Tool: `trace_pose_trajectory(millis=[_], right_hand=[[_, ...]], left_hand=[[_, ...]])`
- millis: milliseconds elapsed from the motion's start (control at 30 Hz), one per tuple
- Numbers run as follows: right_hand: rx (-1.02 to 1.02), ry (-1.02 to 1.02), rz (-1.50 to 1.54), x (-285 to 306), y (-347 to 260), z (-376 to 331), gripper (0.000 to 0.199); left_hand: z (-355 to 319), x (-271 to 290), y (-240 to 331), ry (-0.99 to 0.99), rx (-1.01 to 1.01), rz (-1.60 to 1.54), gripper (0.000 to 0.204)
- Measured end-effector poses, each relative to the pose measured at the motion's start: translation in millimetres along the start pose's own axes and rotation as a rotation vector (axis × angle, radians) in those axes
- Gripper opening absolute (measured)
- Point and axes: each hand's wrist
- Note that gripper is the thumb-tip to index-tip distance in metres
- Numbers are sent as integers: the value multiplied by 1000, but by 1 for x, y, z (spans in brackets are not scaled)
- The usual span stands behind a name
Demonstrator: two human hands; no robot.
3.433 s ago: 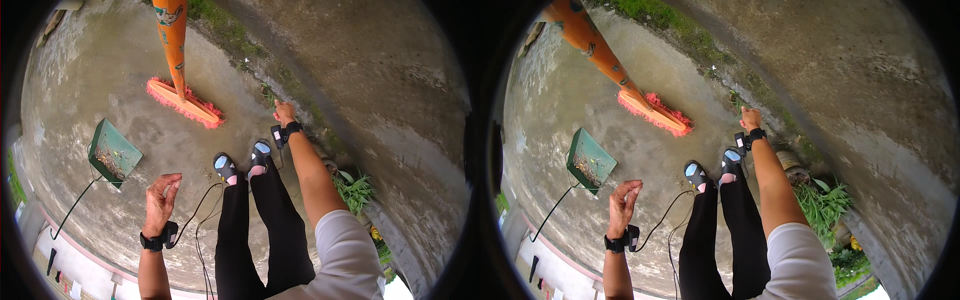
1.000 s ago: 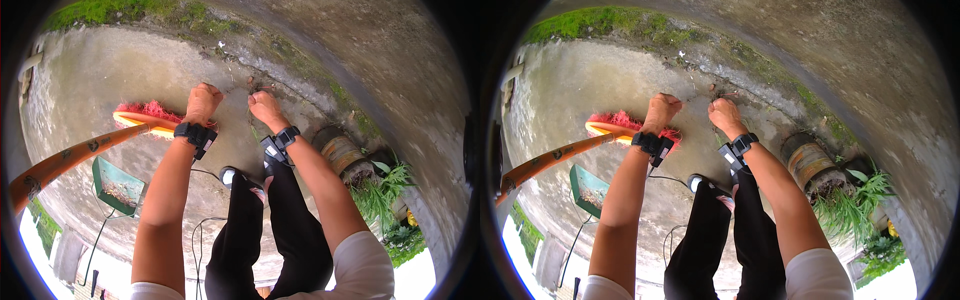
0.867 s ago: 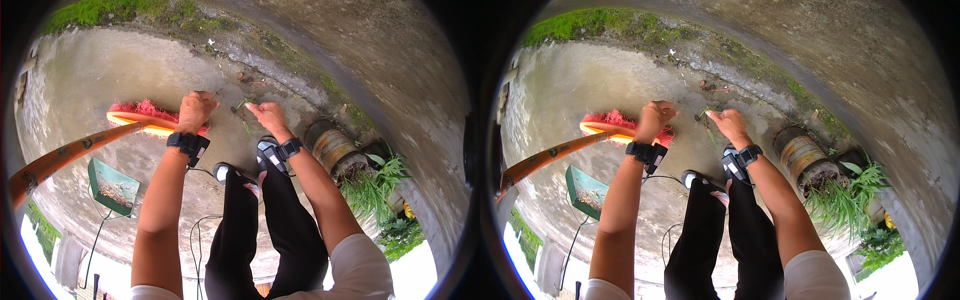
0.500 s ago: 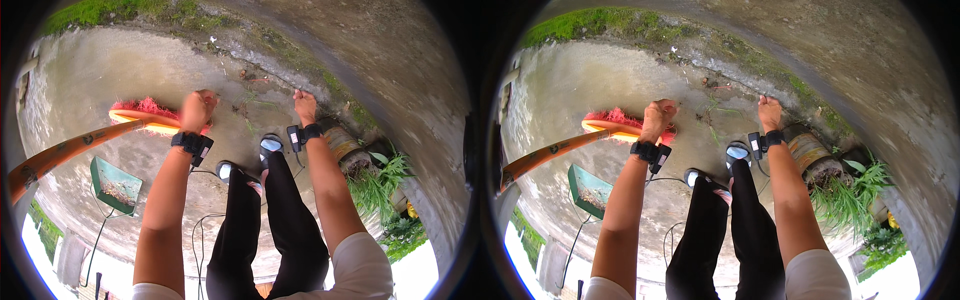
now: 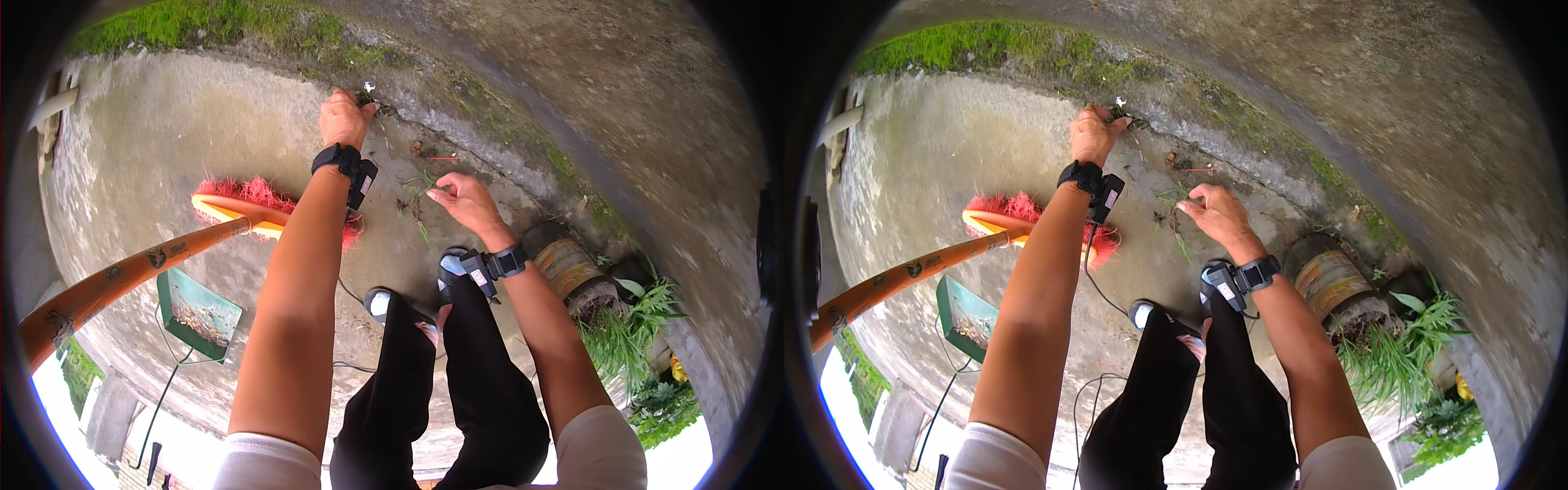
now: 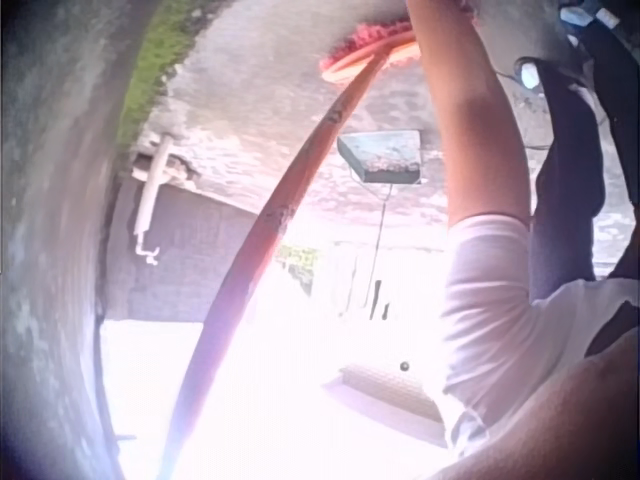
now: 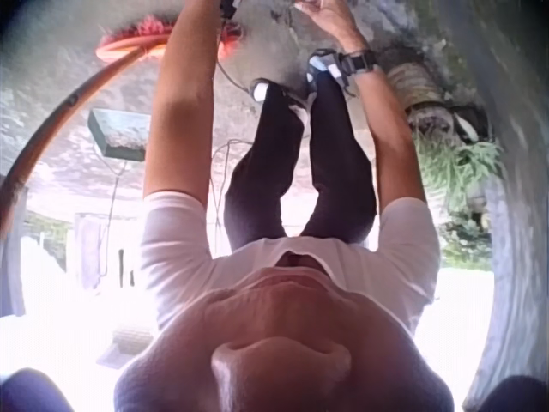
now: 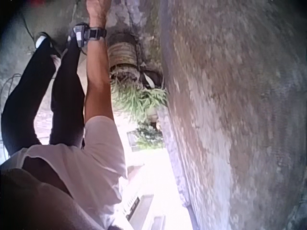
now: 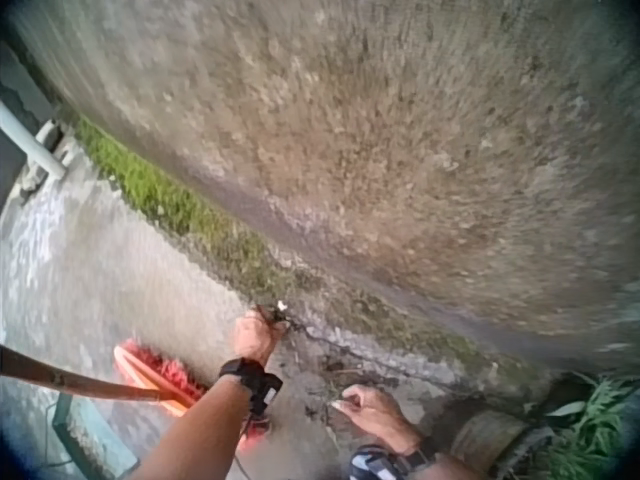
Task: Sweep debris into a dustpan and clear the broom bristles.
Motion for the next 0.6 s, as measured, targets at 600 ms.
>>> trace_pose_trajectory(millis=[600], right_hand=[[-95, 73, 9, 1, -2, 2, 14]], left_hand=[[-41, -2, -18, -33, -55, -112, 7]])
Point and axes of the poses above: each hand's wrist, its own z-axis towards the middle knuckle, its own x-axis out of the back of the hand, y = z × x, and after that the axes turned 8 degrees about -y, right-handed
